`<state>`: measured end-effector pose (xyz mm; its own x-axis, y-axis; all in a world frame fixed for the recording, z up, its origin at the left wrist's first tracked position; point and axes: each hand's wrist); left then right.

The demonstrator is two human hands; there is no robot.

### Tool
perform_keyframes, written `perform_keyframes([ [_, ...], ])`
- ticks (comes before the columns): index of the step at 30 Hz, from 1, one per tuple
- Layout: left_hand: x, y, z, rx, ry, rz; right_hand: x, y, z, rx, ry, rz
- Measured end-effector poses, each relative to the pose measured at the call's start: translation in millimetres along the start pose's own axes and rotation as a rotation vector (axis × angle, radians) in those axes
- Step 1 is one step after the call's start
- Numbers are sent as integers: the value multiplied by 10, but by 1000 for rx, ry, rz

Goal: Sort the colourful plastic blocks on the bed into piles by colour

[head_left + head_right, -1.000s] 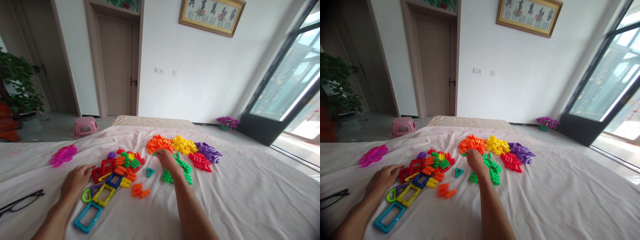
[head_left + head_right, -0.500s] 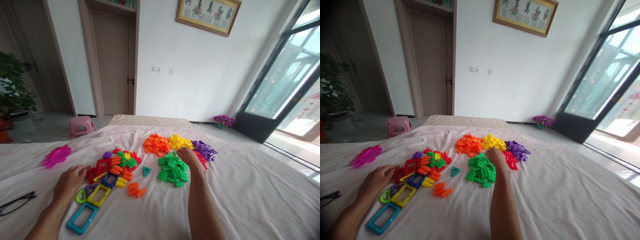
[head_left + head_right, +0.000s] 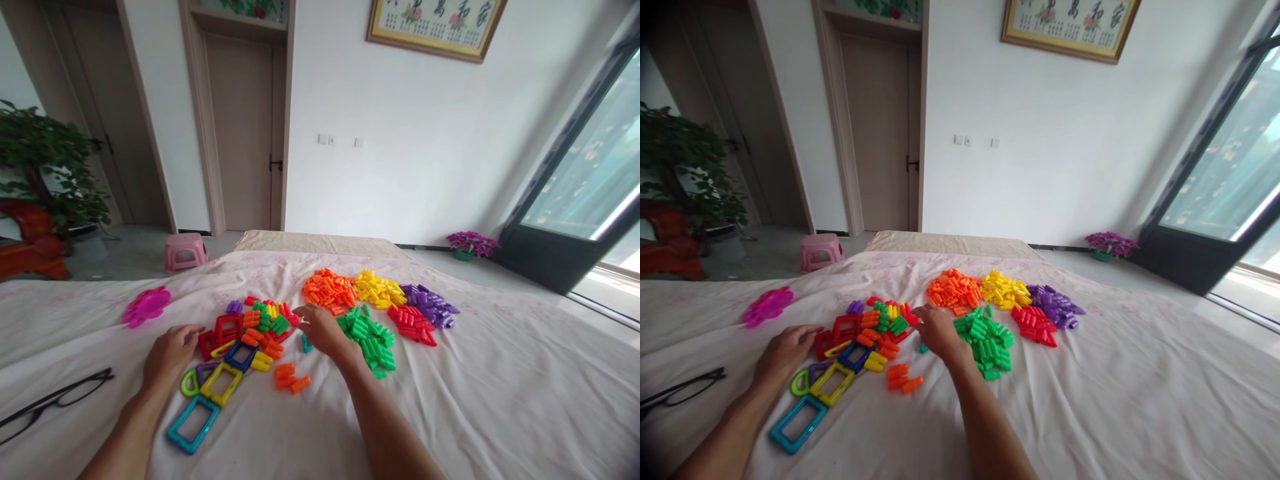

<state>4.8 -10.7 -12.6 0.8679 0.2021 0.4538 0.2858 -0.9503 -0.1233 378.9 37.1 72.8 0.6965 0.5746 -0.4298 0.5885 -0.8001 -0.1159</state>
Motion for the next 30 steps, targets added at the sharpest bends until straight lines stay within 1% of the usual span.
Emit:
perform_keyframes([
  [3,10,7,-9,4,-4,3,-105,-41,224,23,52,-151],
  [6,16,9,-19,8,10,4,-139,-54,356,-13,100,-212],
  [9,29,14,-31,21,19,0,-135,-66,393,-26,115,-170],
  [12,38,18,-36,28,26,8,-113,-71,390,8,162,-93],
  [14,34,16,-34,27,27,17,-96,-65,401,33,185,-69],
  [18,10,5,-25,6,17,5,-81,-51,467,59,197,-82],
  [23,-16,-4,-6,0,9,-7,-59,-72,516,42,177,-164],
  [28,-34,-18,9,-5,20,-10,-11,-80,530,78,108,-139],
  [30,-36,-21,8,-11,27,-4,-23,-75,540,108,81,-155],
])
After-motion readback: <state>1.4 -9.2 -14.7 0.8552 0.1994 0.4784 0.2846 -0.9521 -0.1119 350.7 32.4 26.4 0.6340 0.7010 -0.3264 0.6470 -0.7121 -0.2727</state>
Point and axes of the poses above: each hand's wrist, its own y-axis away from the middle knuckle, its own z-axis out of the palm, x = y × z, and after that the axes turned 9 degrees about -x, right-handed
